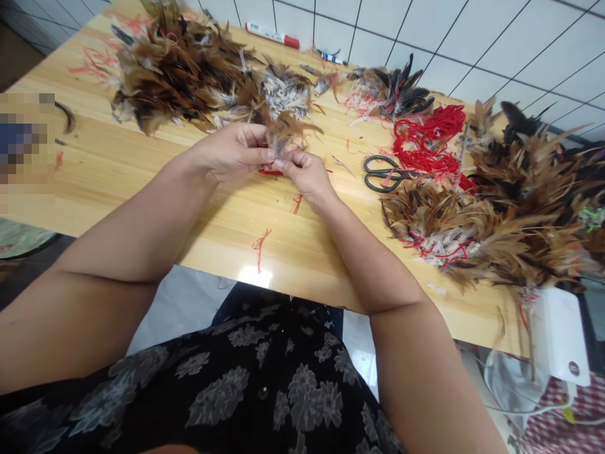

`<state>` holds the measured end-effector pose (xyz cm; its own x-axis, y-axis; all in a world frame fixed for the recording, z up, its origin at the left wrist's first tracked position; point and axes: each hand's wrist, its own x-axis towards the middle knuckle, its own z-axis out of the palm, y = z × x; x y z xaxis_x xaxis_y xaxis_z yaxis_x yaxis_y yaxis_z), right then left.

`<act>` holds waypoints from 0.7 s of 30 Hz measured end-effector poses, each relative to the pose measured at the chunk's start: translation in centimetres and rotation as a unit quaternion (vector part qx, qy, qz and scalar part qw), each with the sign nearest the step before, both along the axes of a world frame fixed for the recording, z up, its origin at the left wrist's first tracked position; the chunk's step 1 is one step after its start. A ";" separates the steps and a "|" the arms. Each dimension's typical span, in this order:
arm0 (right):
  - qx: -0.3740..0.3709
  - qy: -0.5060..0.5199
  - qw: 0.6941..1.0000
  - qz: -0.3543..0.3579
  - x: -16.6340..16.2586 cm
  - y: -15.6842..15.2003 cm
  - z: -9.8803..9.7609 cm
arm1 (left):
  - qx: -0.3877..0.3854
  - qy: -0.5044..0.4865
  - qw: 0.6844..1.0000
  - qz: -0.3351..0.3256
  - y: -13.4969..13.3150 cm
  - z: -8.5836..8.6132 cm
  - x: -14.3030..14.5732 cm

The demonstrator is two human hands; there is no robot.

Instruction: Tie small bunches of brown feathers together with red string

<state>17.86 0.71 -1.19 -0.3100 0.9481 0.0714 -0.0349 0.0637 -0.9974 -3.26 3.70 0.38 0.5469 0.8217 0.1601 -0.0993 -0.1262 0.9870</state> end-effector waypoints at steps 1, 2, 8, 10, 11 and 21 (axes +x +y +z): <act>-0.005 0.006 1.000 0.005 0.0 -0.1 0.3 | 0.004 0.001 1.000 0.004 0.0 0.0 0.0; -0.009 0.007 1.000 0.007 0.0 -0.2 0.6 | 0.009 0.002 1.000 0.010 -0.1 0.0 0.1; -0.013 -0.019 1.000 -0.014 -0.2 -0.5 1.3 | 0.025 -0.008 0.998 0.060 -0.1 -0.6 0.9; -0.007 -0.014 1.000 -0.010 -0.2 -0.5 1.3 | 0.026 -0.004 0.997 0.068 0.0 -0.8 1.0; -0.003 -0.011 1.000 -0.007 -0.2 -0.5 1.2 | 0.026 0.002 0.997 0.071 0.1 -0.7 0.9; 0.026 -0.007 0.999 -0.031 0.3 0.3 0.1 | 0.068 0.062 0.991 0.093 -0.2 1.3 0.1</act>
<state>18.17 1.02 -1.07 -0.2523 0.9605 0.1173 -0.0161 0.1170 -0.9930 -3.19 3.54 1.67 0.4113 0.8852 0.2175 0.0596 -0.2642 0.9626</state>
